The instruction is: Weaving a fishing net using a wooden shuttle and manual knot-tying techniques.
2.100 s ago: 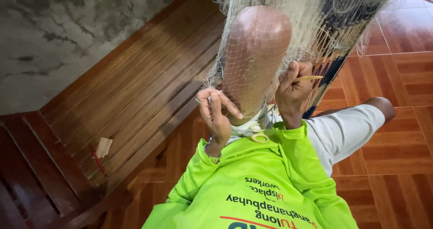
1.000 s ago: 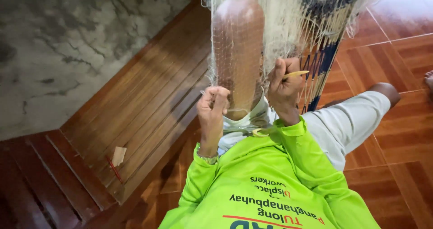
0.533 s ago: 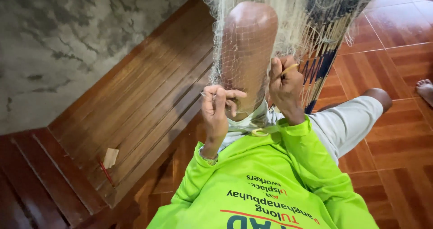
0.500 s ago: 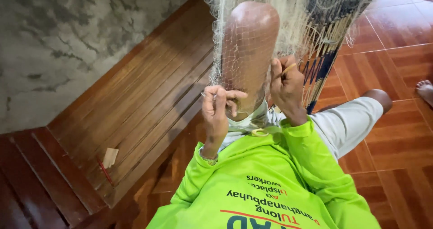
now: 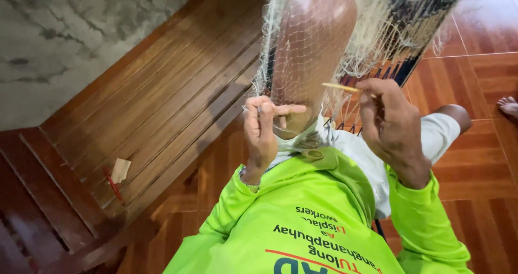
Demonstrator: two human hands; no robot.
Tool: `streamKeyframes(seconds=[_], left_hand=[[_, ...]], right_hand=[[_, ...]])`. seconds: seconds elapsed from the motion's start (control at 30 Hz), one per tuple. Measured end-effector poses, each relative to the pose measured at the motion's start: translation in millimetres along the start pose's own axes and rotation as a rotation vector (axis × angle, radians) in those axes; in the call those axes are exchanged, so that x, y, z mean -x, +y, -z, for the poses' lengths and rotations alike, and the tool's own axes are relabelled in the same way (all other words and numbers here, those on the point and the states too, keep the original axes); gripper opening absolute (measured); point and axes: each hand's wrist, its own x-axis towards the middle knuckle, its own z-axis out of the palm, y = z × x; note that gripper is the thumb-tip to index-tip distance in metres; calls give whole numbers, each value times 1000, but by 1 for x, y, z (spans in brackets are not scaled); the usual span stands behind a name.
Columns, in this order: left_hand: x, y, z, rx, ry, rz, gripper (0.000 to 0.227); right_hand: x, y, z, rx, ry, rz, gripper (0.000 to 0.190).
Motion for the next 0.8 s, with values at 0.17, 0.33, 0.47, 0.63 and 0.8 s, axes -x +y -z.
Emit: streamKeyframes(seconds=[0.17,0.33,0.47,0.63,0.8], left_hand=[[-1,22,-9,-90,14,-38,19],[-1,17,-10,-58,68,-48,21],[-1,17,-12,-31,44,-35,19],[0,19,-11,-45,48,-5,20],[-1,20,-11,-61,35,-6,21]], right_hand=[[-9,-26,10,43,-178,-29,18],[-17,-27,7,155,-168,62,16],[-21,-28,5,198,-184,113,26],[-26,-29,4,181,-197,143,25],[-31,-29,-1,158,-191,148,23]])
